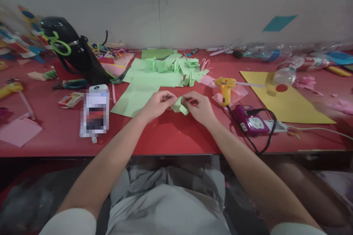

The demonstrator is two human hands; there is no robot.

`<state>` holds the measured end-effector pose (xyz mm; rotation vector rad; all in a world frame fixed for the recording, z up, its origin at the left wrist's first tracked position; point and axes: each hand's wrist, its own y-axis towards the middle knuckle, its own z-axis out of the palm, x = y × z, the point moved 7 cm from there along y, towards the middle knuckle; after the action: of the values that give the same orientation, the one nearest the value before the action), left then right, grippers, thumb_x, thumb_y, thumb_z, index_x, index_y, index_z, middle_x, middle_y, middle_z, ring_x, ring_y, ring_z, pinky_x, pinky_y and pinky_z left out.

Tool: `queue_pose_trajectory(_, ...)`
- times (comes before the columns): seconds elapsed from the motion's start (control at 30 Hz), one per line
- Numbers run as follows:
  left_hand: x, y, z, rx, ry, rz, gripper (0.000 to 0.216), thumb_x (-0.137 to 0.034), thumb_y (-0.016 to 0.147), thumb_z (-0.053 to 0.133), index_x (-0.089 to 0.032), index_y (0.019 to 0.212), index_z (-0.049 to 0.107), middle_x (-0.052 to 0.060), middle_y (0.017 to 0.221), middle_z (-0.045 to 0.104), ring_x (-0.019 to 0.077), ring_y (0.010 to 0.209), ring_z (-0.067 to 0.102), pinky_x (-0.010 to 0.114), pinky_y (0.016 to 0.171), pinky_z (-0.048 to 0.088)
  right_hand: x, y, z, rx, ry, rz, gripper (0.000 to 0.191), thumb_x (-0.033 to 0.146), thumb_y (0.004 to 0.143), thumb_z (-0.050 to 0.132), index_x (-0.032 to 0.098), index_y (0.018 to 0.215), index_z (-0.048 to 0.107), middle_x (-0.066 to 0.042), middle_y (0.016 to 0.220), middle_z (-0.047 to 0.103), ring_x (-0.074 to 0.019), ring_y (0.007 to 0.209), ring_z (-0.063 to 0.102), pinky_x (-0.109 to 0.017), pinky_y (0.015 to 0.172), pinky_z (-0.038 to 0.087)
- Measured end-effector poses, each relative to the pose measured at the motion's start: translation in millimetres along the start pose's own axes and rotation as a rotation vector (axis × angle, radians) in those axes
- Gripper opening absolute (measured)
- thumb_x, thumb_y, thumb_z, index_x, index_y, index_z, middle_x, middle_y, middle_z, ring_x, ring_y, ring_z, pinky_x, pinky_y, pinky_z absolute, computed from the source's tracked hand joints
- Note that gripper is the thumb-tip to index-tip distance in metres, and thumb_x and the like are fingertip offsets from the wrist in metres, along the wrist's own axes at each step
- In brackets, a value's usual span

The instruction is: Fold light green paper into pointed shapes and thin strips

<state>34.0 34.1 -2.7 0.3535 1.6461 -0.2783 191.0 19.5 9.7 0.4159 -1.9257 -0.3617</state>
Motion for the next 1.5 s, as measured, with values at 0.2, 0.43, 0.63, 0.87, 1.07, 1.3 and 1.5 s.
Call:
queue_pose_trajectory(0.2, -7, -3, -2, 0.014, 0.012, 0.009, 0.034, -0.044, 0.079, 0.073, -0.019, 0.102, 0.07, 0.005, 0.082, 0.073, 0.018, 0.079, 0.068, 0.033, 0.078, 0.055, 11, -1, 1, 0.039, 0.016, -0.067, 0.011, 0.027, 0.088, 0.062, 0.021, 0.083, 0.07, -0.003, 0.081, 0.069, -0.0155, 0.074, 0.061, -0.029, 0.065, 0.047)
queue_pose_trajectory(0.43, -21, -7, -9, 0.028, 0.236, 0.101, 0.023, -0.04, 0.08, 0.071, -0.017, 0.084, 0.074, 0.005, 0.083, 0.074, 0.0176, 0.078, 0.067, 0.029, 0.071, 0.053, 14, -4, 3, 0.056, -0.002, -0.096, 0.011, 0.03, 0.087, 0.067, 0.022, 0.08, 0.072, -0.001, 0.076, 0.067, -0.0138, 0.068, 0.058, -0.028, 0.062, 0.045)
queue_pose_trajectory(0.63, -32, -10, -8, 0.034, 0.331, 0.158, 0.022, -0.038, 0.084, 0.067, -0.017, 0.083, 0.072, 0.005, 0.083, 0.073, 0.0153, 0.075, 0.065, 0.027, 0.07, 0.051, 15, -4, 3, 0.088, 0.084, -0.061, 0.014, 0.034, 0.086, 0.069, 0.022, 0.082, 0.074, -0.002, 0.079, 0.071, -0.015, 0.071, 0.062, -0.029, 0.065, 0.048)
queue_pose_trajectory(0.87, -26, -8, -6, 0.045, 0.323, 0.151, 0.023, -0.039, 0.082, 0.069, -0.017, 0.082, 0.071, 0.005, 0.081, 0.072, 0.0164, 0.075, 0.065, 0.029, 0.071, 0.051, 22, -4, 7, 0.163, 0.12, -0.053, 0.023, 0.038, 0.091, 0.062, 0.021, 0.079, 0.071, -0.002, 0.075, 0.068, -0.0135, 0.068, 0.059, -0.028, 0.064, 0.046)
queue_pose_trajectory(1.07, -25, -8, -4, 0.057, 0.304, 0.158, 0.023, -0.04, 0.08, 0.071, -0.017, 0.082, 0.072, 0.005, 0.082, 0.072, 0.0164, 0.076, 0.065, 0.029, 0.072, 0.051, 21, -4, 7, 0.152, 0.074, -0.085, 0.021, 0.038, 0.089, 0.066, 0.02, 0.08, 0.071, -0.002, 0.075, 0.068, -0.0139, 0.068, 0.059, -0.028, 0.064, 0.046)
queue_pose_trajectory(1.3, -27, -10, -6, 0.168, 0.33, 0.067, 0.024, -0.041, 0.081, 0.068, -0.018, 0.079, 0.072, 0.003, 0.074, 0.071, 0.0143, 0.066, 0.062, 0.028, 0.065, 0.049, 27, -4, 4, 0.149, 0.074, -0.144, 0.02, 0.035, 0.09, 0.064, 0.021, 0.077, 0.069, -0.001, 0.075, 0.068, -0.0145, 0.069, 0.06, -0.029, 0.068, 0.048)
queue_pose_trajectory(1.5, -21, -8, -12, 0.099, 0.388, 0.066, 0.024, -0.041, 0.078, 0.071, -0.017, 0.075, 0.072, 0.004, 0.069, 0.07, 0.0147, 0.062, 0.06, 0.028, 0.061, 0.048, 28, -4, 5, 0.162, 0.051, -0.137, 0.023, 0.041, 0.09, 0.064, 0.023, 0.078, 0.071, -0.003, 0.078, 0.07, -0.0167, 0.072, 0.062, -0.032, 0.068, 0.049)
